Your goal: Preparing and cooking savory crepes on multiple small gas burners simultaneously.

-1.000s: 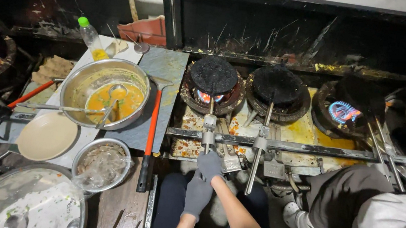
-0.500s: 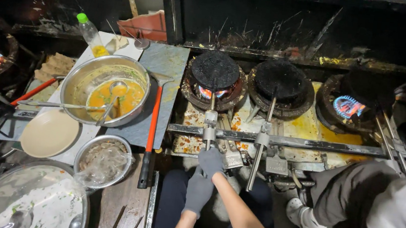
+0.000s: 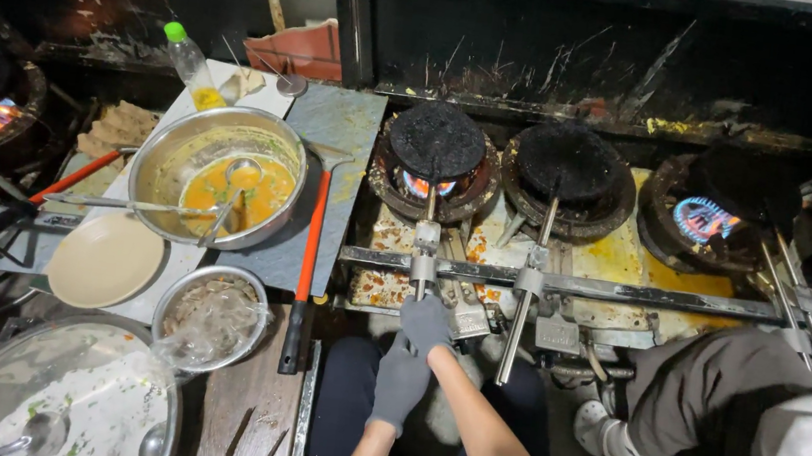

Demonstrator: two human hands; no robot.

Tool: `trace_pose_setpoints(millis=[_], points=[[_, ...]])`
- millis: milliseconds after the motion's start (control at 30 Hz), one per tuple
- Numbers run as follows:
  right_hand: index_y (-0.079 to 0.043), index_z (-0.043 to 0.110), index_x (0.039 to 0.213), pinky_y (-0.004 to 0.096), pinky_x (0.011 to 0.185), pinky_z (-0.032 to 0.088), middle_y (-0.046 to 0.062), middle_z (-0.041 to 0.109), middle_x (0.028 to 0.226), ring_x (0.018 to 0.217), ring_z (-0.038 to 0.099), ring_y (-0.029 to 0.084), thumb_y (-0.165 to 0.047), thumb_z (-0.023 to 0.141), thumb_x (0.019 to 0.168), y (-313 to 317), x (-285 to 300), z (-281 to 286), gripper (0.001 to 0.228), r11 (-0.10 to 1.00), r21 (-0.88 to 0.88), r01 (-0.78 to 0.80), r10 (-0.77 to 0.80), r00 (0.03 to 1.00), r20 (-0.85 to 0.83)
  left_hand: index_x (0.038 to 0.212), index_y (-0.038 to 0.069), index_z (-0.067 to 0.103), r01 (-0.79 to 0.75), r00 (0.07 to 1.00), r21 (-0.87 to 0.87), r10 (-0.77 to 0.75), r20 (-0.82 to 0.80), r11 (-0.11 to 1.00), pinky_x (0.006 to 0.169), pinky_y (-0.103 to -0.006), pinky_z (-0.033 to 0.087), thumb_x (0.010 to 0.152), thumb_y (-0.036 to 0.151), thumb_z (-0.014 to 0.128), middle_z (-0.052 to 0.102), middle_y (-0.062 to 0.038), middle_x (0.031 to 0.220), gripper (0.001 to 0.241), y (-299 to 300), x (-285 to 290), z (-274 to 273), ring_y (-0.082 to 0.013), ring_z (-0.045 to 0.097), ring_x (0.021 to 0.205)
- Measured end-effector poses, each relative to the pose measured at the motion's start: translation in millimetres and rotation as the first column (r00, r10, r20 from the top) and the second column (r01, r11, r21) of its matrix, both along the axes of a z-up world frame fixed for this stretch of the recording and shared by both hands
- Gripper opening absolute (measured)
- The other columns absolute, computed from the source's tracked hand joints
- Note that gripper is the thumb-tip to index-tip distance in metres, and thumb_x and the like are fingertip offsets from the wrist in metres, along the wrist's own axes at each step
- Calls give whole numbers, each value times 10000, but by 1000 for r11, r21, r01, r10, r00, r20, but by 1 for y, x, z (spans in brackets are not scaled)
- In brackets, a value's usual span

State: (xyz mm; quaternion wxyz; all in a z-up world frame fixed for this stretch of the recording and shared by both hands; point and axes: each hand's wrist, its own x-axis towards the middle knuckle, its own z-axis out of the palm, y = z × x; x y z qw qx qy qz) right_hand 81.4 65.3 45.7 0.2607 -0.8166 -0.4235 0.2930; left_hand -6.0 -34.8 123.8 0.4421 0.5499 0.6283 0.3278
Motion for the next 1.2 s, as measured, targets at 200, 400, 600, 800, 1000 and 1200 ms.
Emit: trace_pose_setpoints(millis=[200,400,600,800,1000,1200], points=[[44,732,918,522,871,562,318,705,925,958,704,466,-407,579,893,-1,0,5,477,999,50,8,-7,1000,-7,1204,85,638,-19,1000,-10,19,-12,1000,750,-545,532,915,306,612,728,-267,988,364,1,-1,-5,-477,679,955],[4,746,907,551,851,551,309,690,933,902,698,486,-350,492,964,10,16,-41,439,931,45,-363,325,876,356,1190,81,638,-22,999,57,20,28,998,733,-545,535,912,306,616,731,-254,970,359,0,0,4,-470,687,928],[-19,703,930,578,753,562,266,698,823,800,714,462,-239,471,942,7,26,-42,320,817,-31,-576,473,639,606,1208,77,633,-37,997,3,37,62,999,753,-536,547,912,343,629,727,-255,974,398,0,-1,15,-456,697,944],[-16,727,915,591,815,543,318,692,894,885,681,505,-301,479,929,4,18,-20,378,945,32,-326,303,907,294,1262,95,644,-19,999,-4,19,34,1000,778,-535,533,924,351,625,716,-257,1022,425,-2,-3,10,-461,679,966],[28,746,885,552,861,555,311,713,931,951,702,467,-447,540,925,1,9,-2,520,998,-58,-10,18,991,135,1235,83,624,92,992,156,-104,66,983,760,-509,560,887,310,618,731,-248,1039,415,-2,-4,-19,-442,703,977],[22,747,883,506,846,581,308,728,918,914,733,449,-399,542,926,1,5,-15,471,998,26,-53,49,988,146,1240,102,626,35,999,-34,-34,35,999,762,-527,537,927,318,588,718,-263,1036,382,1,-3,4,-469,672,995]])
